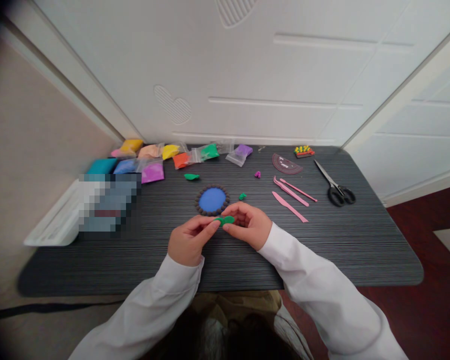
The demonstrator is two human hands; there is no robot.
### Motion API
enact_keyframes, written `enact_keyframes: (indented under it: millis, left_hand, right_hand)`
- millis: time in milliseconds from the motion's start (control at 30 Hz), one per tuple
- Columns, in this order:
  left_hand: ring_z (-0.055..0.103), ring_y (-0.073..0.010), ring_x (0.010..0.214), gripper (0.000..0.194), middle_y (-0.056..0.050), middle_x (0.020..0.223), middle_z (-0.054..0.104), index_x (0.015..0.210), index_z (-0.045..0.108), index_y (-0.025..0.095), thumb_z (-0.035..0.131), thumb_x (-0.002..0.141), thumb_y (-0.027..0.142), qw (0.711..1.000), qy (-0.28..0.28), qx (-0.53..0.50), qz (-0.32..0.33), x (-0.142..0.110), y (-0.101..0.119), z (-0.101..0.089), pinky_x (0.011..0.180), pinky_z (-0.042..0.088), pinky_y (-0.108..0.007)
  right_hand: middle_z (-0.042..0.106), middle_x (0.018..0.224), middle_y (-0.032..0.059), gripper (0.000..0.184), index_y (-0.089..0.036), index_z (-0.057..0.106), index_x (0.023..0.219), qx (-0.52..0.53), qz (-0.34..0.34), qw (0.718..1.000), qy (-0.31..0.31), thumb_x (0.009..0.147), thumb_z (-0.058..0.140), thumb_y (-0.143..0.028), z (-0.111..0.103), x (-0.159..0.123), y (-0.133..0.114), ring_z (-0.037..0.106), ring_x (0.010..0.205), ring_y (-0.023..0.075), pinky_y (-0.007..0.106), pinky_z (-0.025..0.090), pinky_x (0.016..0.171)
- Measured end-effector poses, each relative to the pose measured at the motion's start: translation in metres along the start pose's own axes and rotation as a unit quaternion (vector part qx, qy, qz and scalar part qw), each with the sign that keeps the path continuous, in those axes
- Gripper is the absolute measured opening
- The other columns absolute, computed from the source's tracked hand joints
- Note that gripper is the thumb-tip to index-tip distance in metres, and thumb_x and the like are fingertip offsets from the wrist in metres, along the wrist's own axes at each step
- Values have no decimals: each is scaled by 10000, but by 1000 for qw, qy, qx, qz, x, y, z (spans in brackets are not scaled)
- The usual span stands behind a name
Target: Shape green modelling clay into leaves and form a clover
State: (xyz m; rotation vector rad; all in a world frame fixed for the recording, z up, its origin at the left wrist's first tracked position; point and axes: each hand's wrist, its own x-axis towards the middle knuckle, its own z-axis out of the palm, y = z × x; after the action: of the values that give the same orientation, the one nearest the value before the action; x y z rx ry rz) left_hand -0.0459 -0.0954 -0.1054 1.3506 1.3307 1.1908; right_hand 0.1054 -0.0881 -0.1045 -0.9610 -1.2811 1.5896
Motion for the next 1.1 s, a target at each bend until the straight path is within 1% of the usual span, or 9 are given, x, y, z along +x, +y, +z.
enact_keyframes:
  millis: [167,333,567,700,800,900,1100]
  left_hand:
    - [514,-108,551,89,7,583,594,684,673,176,643,635,245,1000,5,-7,-7,0,1,0,534,395,-229]
    - [457,-85,500,140,27,528,540,739,674,172,647,631,258,1000,-6,-25,-10,0,1,1,511,368,-220]
    - [512,-109,575,101,4,585,589,674,671,162,643,632,249,1000,-11,-10,-9,0,2,-1,543,376,-220]
    - [468,-91,526,107,21,547,537,687,667,163,656,620,247,999,-11,-39,-14,1,-1,0,524,352,-221]
    - [428,-82,504,146,33,526,493,740,676,174,660,618,251,999,-20,-47,2,1,-3,0,505,327,-222]
    - [443,-86,519,129,19,556,528,724,683,172,653,627,251,999,-24,-32,13,1,-3,0,506,320,-226]
    - [452,-87,517,101,14,554,548,690,683,169,656,625,242,999,-18,-28,7,1,-1,-2,504,319,-228]
  right_hand:
    - [578,771,-20,225,-202,537,863,3,-2,1000,3,665,645,-205,0,0,0,548,691,73,238,423,692]
    - [571,761,-24,232,-205,534,863,8,-5,1000,2,661,647,-192,0,1,0,547,699,74,237,419,696]
    - [575,764,-27,234,-206,535,864,18,-11,1000,-2,662,639,-150,0,1,1,543,689,63,216,416,678]
    - [573,772,-26,233,-207,535,864,17,-10,1000,-4,665,635,-140,-1,0,0,544,692,60,213,416,679]
    - [574,789,-20,242,-206,532,875,9,-9,1000,-6,666,634,-139,0,0,1,545,704,62,216,418,686]
    - [578,798,-18,261,-210,527,890,10,-12,1000,-15,664,637,-140,0,0,2,549,717,69,227,423,697]
    - [583,794,-18,263,-213,529,885,12,-13,1000,-13,658,644,-147,0,0,3,553,717,73,231,429,702]
